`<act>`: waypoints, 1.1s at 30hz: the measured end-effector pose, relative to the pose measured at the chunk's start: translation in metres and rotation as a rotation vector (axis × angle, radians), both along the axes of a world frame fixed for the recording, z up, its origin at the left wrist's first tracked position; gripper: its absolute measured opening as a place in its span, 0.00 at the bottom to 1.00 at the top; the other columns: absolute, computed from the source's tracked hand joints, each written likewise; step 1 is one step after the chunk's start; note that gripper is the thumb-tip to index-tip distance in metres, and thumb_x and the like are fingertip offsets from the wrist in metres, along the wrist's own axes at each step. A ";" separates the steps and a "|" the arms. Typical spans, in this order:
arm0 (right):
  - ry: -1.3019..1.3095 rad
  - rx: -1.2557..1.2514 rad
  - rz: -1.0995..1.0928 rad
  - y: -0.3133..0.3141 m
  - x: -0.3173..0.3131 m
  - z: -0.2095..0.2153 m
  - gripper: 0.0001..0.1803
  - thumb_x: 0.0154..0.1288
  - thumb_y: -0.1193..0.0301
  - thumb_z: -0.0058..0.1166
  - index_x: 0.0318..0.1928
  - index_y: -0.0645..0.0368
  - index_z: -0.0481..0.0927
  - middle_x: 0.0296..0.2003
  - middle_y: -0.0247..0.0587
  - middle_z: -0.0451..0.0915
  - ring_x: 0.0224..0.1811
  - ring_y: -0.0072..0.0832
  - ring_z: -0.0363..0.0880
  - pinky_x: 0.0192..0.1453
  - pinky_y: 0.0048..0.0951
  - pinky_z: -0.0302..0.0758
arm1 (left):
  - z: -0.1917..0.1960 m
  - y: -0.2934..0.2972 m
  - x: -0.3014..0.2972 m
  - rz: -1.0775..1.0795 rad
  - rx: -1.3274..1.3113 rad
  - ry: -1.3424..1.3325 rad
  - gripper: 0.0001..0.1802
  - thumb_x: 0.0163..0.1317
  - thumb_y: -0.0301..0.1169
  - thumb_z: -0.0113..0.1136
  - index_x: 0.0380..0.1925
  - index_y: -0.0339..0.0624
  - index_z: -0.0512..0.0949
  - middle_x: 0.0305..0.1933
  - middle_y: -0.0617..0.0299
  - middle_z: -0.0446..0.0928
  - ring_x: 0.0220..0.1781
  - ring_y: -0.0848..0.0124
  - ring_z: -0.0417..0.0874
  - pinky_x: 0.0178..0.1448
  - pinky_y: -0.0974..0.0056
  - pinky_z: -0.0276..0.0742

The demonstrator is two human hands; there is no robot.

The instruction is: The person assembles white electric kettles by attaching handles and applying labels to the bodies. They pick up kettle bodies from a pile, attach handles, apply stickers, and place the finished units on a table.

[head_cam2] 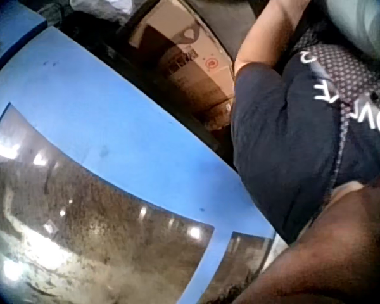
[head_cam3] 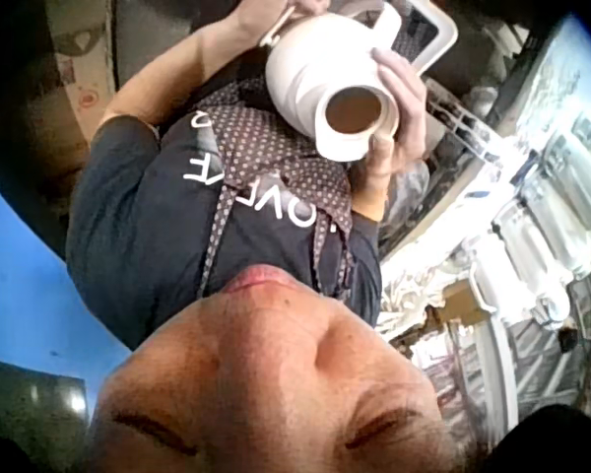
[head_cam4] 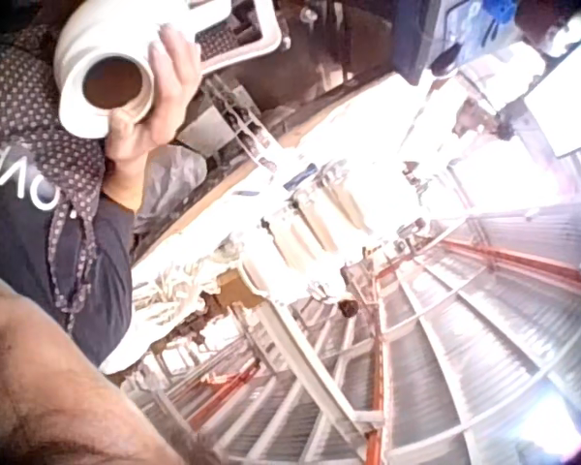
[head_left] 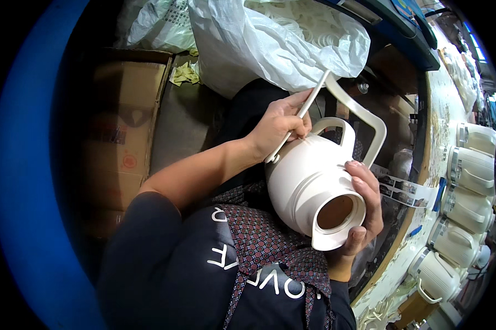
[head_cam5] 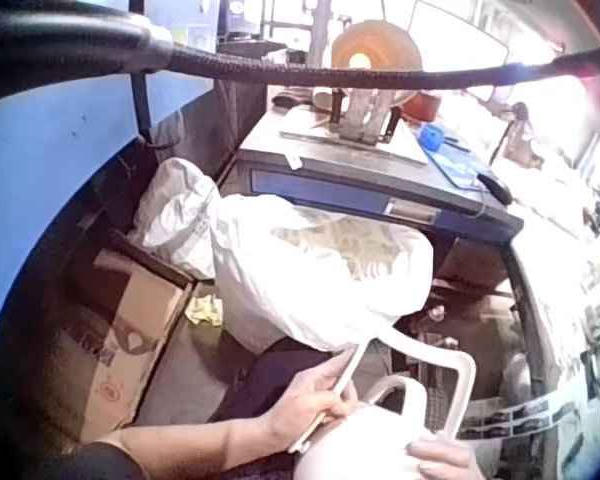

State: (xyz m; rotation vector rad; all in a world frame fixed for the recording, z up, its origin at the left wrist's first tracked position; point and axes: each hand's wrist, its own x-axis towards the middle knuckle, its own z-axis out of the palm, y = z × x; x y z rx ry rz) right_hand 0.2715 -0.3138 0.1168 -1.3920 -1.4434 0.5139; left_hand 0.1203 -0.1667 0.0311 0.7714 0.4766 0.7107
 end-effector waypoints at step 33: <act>1.060 0.631 -0.584 -0.156 0.151 0.045 0.15 0.64 0.52 0.64 0.34 0.49 0.79 0.30 0.28 0.80 0.33 0.20 0.79 0.37 0.24 0.77 | 0.007 0.008 0.055 -0.596 0.679 0.174 0.20 0.61 0.29 0.67 0.53 0.35 0.78 0.49 0.53 0.83 0.54 0.66 0.81 0.59 0.62 0.74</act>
